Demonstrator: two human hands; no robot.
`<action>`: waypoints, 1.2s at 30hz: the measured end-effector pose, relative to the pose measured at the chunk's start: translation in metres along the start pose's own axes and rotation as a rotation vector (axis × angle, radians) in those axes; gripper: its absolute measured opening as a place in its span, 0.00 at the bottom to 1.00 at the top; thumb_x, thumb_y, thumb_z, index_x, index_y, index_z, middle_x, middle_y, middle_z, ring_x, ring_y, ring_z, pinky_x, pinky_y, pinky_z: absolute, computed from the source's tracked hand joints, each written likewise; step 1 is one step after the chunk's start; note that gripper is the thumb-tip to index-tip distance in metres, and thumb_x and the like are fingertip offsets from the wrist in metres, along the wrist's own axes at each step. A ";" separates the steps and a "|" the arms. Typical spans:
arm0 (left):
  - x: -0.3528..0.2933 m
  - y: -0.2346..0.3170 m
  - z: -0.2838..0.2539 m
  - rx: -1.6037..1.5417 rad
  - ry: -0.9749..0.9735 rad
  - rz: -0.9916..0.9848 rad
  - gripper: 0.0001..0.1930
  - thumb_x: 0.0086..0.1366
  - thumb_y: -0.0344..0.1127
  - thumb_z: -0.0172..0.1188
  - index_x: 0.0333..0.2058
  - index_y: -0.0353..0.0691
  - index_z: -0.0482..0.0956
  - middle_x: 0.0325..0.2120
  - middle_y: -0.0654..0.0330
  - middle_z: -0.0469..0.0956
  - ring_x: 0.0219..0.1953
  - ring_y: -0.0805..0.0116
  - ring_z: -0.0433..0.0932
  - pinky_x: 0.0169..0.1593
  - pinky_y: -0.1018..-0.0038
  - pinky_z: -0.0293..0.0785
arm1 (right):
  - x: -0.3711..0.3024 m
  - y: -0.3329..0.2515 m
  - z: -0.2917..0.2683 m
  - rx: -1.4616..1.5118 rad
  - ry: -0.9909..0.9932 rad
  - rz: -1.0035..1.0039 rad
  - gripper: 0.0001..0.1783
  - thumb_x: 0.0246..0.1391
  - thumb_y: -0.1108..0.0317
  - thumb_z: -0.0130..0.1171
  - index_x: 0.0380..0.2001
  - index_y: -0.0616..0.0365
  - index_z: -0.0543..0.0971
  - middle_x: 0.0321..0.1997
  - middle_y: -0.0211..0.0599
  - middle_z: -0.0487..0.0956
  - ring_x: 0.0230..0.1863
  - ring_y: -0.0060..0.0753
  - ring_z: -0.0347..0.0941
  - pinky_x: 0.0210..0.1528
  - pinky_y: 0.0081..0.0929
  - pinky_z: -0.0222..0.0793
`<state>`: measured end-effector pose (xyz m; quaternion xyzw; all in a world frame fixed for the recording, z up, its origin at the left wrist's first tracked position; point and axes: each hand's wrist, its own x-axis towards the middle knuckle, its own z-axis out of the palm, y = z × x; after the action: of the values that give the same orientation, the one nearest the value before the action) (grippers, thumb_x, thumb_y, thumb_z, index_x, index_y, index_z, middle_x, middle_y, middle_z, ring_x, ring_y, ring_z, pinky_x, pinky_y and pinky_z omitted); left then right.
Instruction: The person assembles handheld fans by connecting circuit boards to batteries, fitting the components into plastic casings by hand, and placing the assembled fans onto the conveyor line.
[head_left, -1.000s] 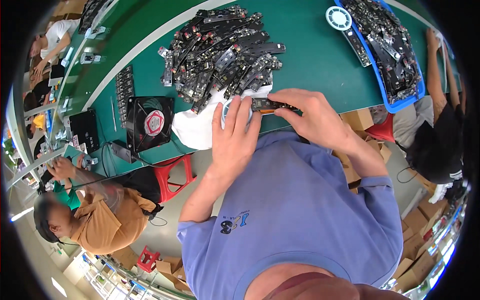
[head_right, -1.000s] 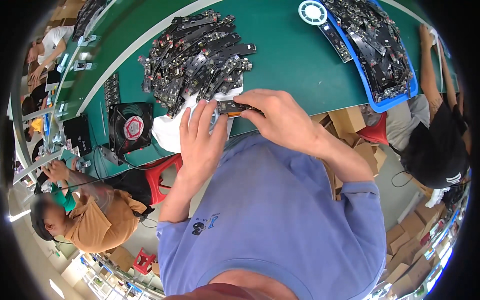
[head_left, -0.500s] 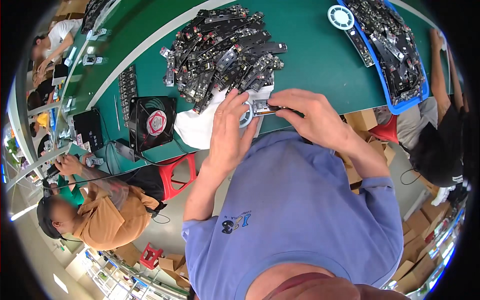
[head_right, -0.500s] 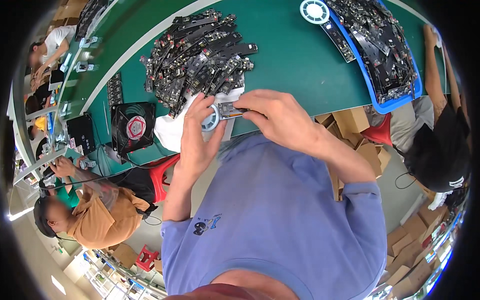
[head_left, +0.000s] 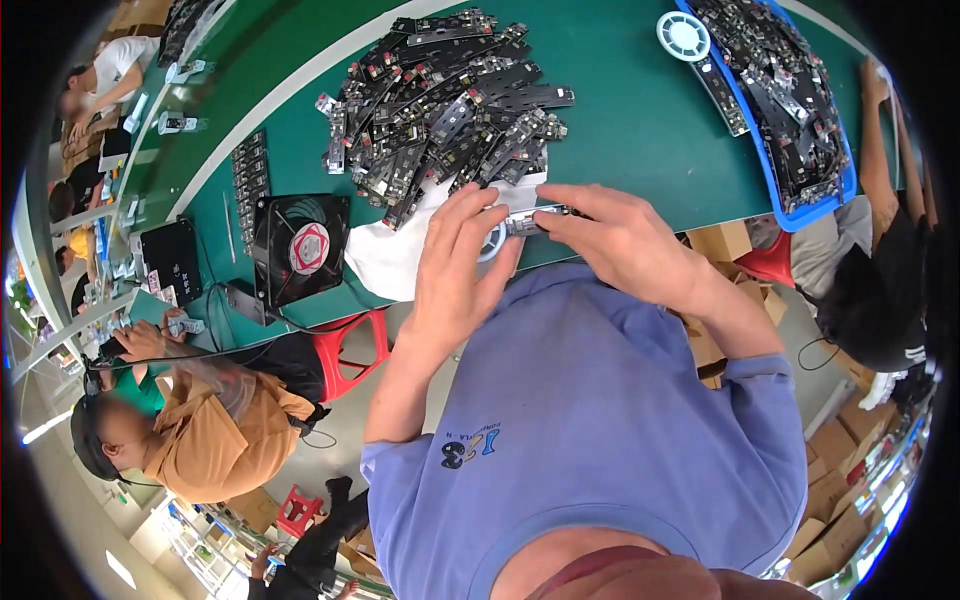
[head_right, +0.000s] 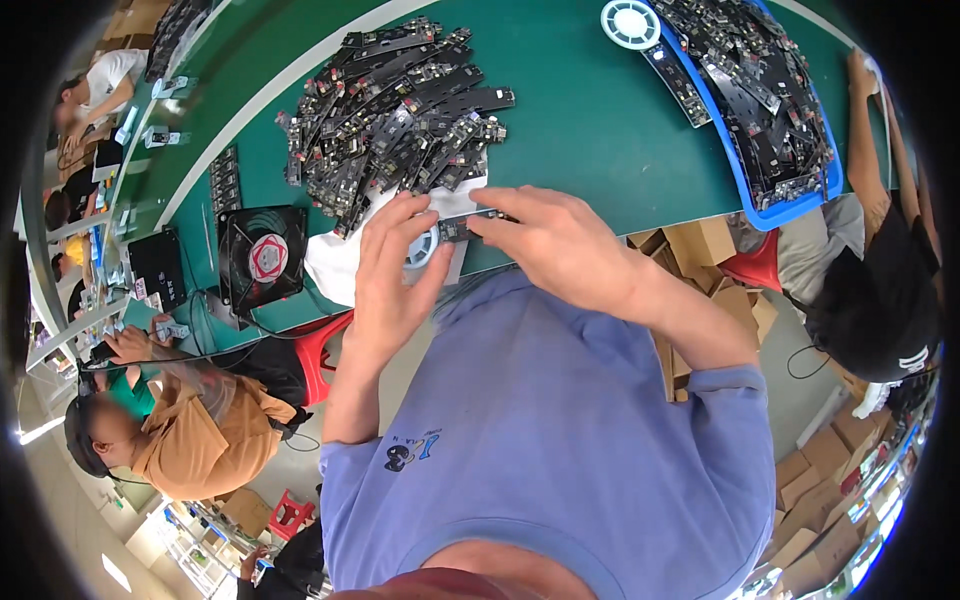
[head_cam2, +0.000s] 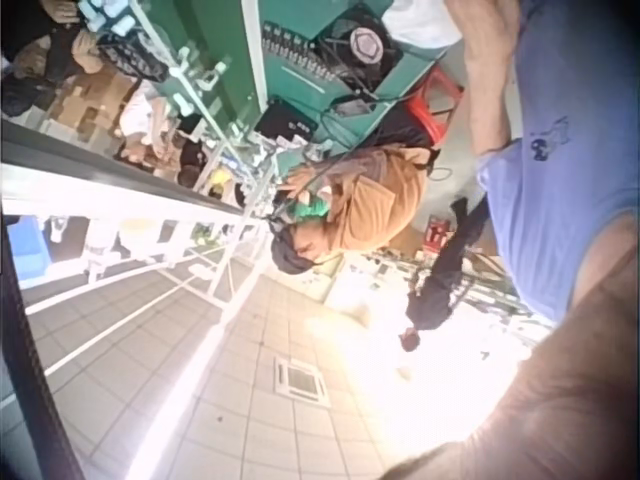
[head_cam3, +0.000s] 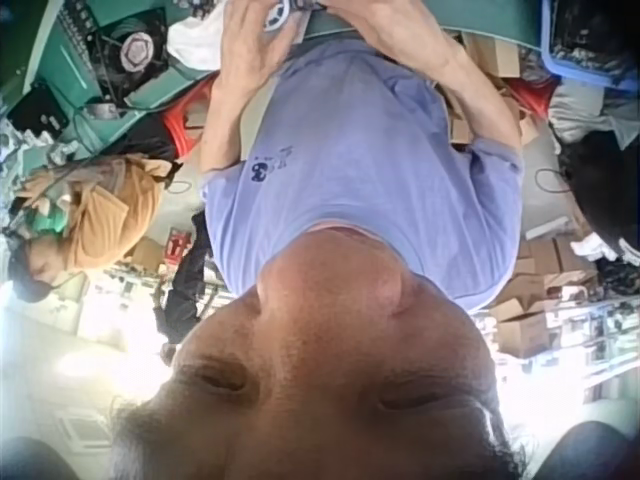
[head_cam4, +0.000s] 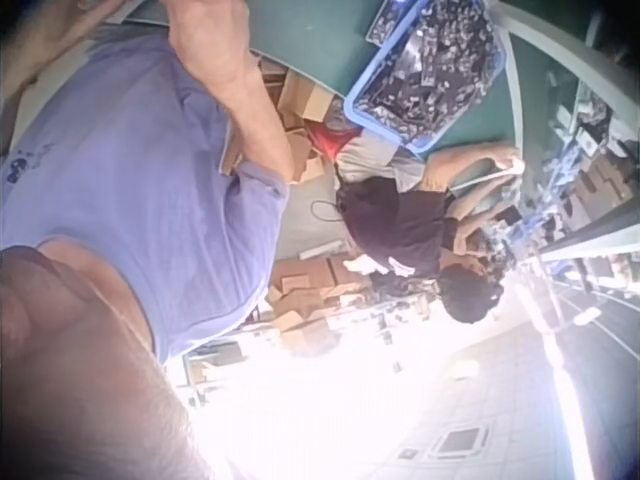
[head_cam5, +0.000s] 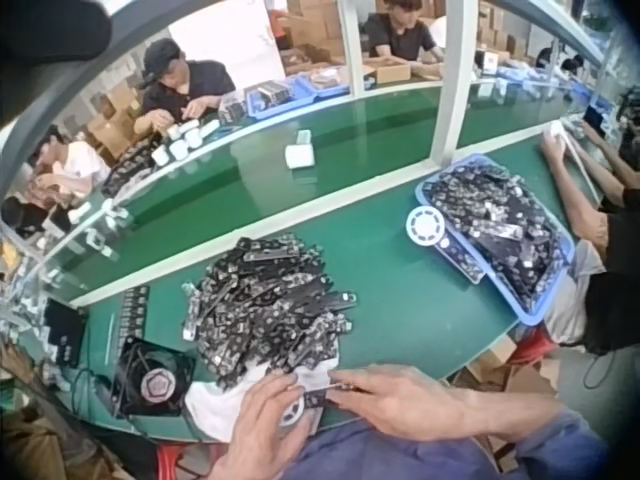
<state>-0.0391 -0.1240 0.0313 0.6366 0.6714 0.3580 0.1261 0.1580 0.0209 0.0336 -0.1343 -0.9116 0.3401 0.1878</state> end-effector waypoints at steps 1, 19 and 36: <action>0.001 0.000 -0.001 0.015 -0.011 -0.001 0.20 0.61 0.25 0.72 0.52 0.34 0.80 0.57 0.50 0.78 0.64 0.45 0.74 0.65 0.56 0.72 | 0.000 0.000 0.000 -0.001 0.001 0.004 0.16 0.58 0.74 0.68 0.50 0.61 0.85 0.57 0.47 0.83 0.49 0.51 0.82 0.49 0.41 0.81; 0.004 0.009 -0.005 0.016 -0.043 0.049 0.24 0.61 0.24 0.71 0.55 0.33 0.75 0.49 0.47 0.79 0.54 0.45 0.76 0.58 0.57 0.73 | -0.004 0.002 0.002 -0.030 -0.013 -0.081 0.16 0.55 0.74 0.69 0.48 0.64 0.85 0.53 0.51 0.85 0.48 0.52 0.83 0.51 0.43 0.81; -0.043 -0.004 -0.003 0.110 0.477 0.399 0.22 0.55 0.30 0.76 0.49 0.43 0.83 0.48 0.60 0.84 0.53 0.55 0.83 0.53 0.65 0.79 | 0.092 -0.010 -0.058 -0.099 0.173 -0.070 0.14 0.54 0.78 0.70 0.45 0.68 0.86 0.48 0.55 0.86 0.49 0.58 0.85 0.52 0.43 0.82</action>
<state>-0.0367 -0.1648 0.0187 0.6597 0.5620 0.4782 -0.1423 0.0995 0.0807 0.1036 -0.1403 -0.9119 0.2749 0.2706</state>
